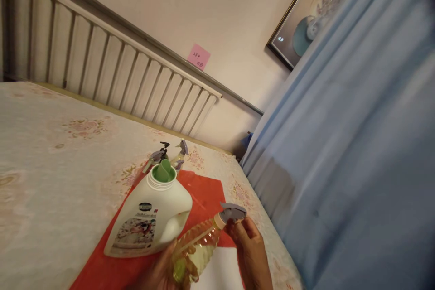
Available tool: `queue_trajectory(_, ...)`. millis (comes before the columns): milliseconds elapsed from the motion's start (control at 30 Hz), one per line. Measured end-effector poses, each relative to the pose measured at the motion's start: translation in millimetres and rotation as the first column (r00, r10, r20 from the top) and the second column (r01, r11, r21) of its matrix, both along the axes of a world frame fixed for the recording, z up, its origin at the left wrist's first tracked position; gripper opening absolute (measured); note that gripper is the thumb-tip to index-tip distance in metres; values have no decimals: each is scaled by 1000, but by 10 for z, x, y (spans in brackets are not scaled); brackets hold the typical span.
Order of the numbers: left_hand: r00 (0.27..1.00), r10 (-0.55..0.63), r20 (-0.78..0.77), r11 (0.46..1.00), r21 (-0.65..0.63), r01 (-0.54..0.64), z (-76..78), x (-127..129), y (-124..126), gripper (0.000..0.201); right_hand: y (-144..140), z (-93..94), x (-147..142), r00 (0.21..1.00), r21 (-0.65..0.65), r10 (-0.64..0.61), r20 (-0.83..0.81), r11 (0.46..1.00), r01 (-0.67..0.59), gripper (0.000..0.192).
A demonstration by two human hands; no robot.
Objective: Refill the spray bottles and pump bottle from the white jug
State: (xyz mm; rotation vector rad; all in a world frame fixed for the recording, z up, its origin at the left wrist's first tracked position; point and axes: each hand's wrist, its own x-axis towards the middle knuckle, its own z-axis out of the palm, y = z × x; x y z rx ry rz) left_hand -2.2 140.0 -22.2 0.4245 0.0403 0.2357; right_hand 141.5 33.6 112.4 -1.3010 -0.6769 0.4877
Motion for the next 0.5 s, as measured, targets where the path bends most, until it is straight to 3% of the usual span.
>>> queue_trajectory(67, 1000, 25, 9, 1000, 9, -25, -46, 10, 0, 63, -36, -49, 44, 981, -50, -186, 55, 981, 189, 34)
queue_trajectory(167, 997, 71, 33, 997, 12, -71, -41, 14, -3, 52, -136, -106, 73, 900, -71, -411, 148, 903, 424, 26)
queue_trajectory(233, 994, 98, 40, 995, 24, -99, -7, 12, 1, 49, -183, -122, 52, 897, -91, -396, 195, 904, 419, 23)
queue_trajectory(333, 998, 54, 30, 994, 92, -56, 19, 17, 20, 57, -171, -123, -19, 949, -137, -280, 145, 944, 299, 26)
queue_trajectory(500, 997, 57, 50, 972, 223, -67, -72, 84, 12, 54, -72, -101, -132, 956, -129, -251, 155, 954, 271, 34)
